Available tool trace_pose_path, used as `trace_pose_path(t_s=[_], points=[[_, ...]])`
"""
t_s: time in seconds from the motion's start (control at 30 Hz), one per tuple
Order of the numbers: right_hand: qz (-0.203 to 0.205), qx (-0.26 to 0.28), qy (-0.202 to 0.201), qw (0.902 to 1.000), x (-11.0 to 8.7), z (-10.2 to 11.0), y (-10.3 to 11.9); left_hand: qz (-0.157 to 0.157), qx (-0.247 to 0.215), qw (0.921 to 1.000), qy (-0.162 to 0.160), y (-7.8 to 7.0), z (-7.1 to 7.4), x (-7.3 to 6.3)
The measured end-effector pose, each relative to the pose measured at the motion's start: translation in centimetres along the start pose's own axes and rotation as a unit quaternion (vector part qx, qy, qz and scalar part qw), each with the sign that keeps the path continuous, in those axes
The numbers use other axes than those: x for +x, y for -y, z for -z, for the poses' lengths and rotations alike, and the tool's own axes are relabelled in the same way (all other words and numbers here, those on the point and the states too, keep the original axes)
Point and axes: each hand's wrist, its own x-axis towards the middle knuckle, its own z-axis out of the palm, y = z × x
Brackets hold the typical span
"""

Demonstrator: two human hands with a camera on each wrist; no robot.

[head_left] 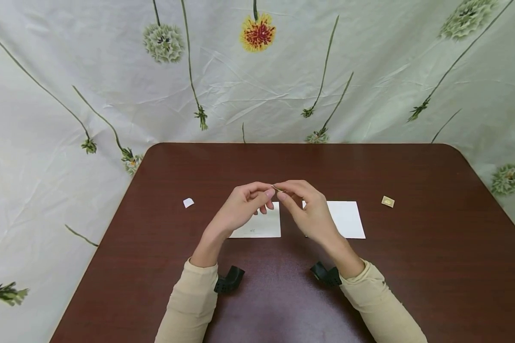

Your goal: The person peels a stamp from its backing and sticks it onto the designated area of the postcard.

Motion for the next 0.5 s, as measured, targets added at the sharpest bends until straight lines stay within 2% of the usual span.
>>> trace_pose_path(t_s=[0.27,0.5], points=[[0.052,-0.038,0.014,0.9978,-0.04,-0.11,0.00,-0.015,-0.017,0.9986,-0.048,0.36,-0.23,0.28],[0.067,-0.034,-0.011,0.9971,0.04,0.03,-0.02,-0.011,-0.011,0.9983,-0.057,0.16,-0.51,0.27]])
